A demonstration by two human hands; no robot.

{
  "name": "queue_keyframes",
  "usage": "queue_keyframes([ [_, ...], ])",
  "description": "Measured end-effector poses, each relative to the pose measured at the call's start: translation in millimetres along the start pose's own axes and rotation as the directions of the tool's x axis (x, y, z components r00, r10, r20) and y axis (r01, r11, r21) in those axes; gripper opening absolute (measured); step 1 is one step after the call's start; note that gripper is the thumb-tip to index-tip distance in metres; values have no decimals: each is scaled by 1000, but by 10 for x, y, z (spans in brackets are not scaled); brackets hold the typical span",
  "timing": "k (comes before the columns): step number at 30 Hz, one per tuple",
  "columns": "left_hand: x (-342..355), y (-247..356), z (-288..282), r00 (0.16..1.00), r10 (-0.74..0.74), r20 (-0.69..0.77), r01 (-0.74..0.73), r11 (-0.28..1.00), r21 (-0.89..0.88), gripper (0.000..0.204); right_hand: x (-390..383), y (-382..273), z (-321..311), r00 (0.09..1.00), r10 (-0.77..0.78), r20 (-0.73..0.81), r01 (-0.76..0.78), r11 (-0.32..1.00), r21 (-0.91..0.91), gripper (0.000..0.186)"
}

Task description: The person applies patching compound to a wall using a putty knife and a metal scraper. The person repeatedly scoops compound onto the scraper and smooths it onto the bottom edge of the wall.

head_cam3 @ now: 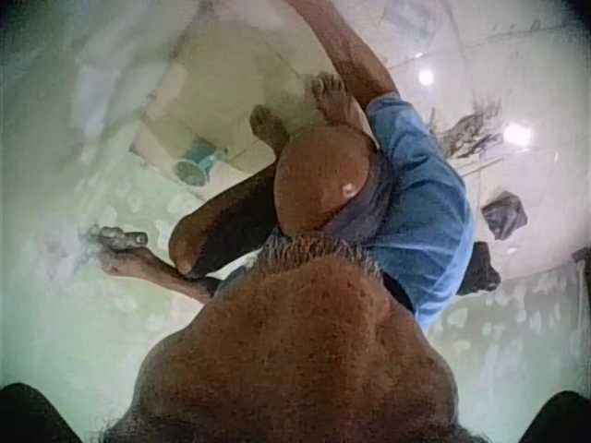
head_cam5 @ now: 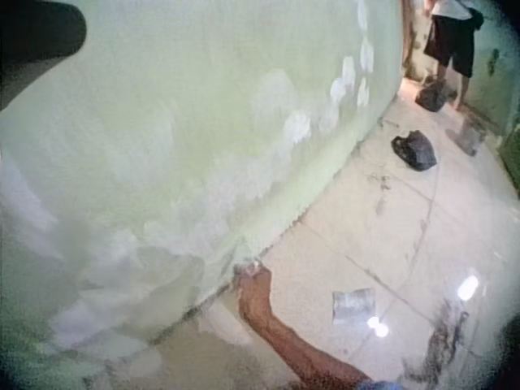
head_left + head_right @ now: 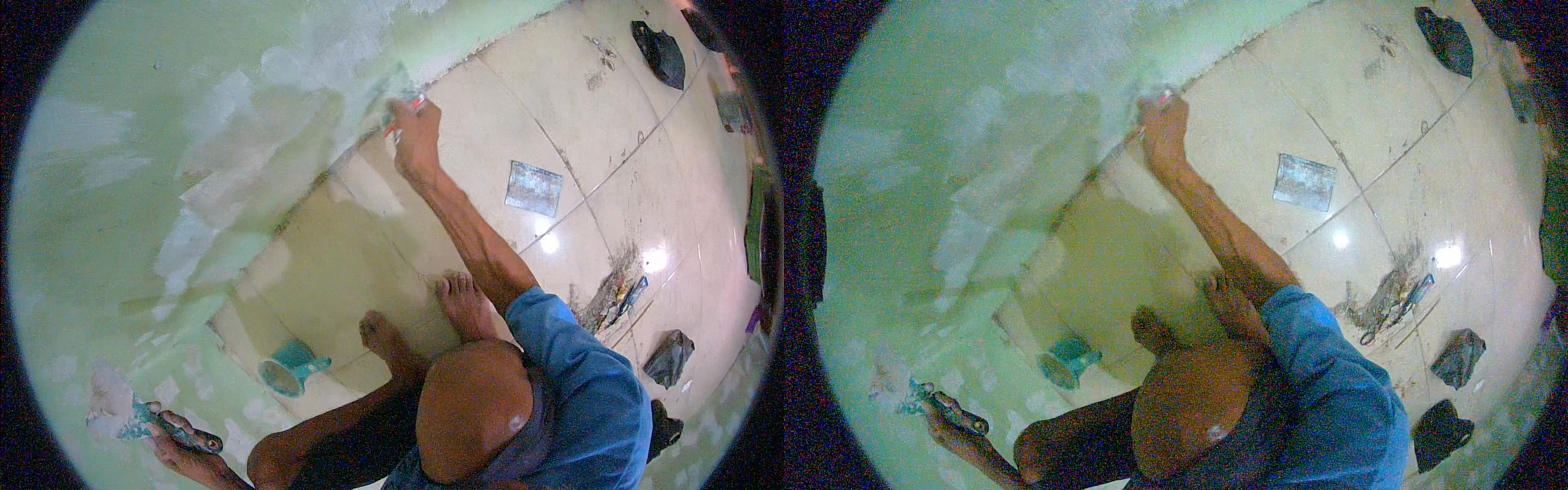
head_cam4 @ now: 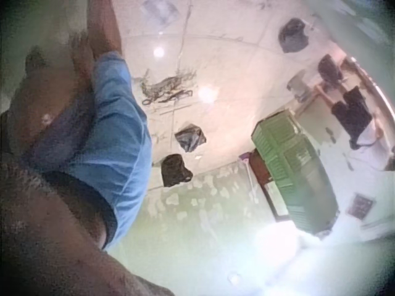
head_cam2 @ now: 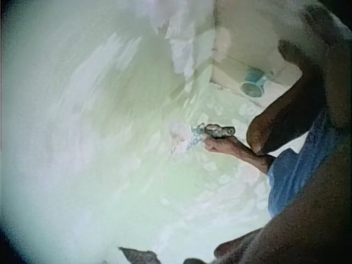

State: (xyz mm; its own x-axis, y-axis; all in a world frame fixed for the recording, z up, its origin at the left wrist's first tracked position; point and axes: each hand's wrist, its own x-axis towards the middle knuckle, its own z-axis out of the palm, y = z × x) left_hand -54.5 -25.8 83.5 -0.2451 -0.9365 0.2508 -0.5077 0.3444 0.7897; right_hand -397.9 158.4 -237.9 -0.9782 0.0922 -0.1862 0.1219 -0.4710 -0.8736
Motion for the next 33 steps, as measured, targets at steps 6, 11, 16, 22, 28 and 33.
queue_keyframes([
  [6, -91, 130, 102, 993, -43, 113, 57, 990, -126, 25, -158, 242, -302, 983, 182, 31, -185, 977, 106, 10],
  [11, -14, -9, -35, 993, -94, 72, 101, 990, -96, 32, 99, 575, -68, 936, 341, -84, -321, 929, 183, 5],
  [16, 98, -219, -151, 999, 40, 28, -42, 996, 79, 31, 25, 578, 558, 985, 51, -166, -53, 999, -6, 26],
  [22, -136, 110, 50, 994, -82, 71, 88, 992, -89, 28, -662, 483, 484, 883, -467, 42, 429, 769, -475, 31],
  [28, -53, 88, 77, 990, -76, 116, 95, 982, -164, 22, 310, 943, -197, 973, 134, -188, -125, 991, 56, 14],
  [33, -67, 78, -42, 983, -108, 148, 119, 991, -68, 25, -375, 658, 613, 913, -402, -74, 323, 821, -471, 47],
])
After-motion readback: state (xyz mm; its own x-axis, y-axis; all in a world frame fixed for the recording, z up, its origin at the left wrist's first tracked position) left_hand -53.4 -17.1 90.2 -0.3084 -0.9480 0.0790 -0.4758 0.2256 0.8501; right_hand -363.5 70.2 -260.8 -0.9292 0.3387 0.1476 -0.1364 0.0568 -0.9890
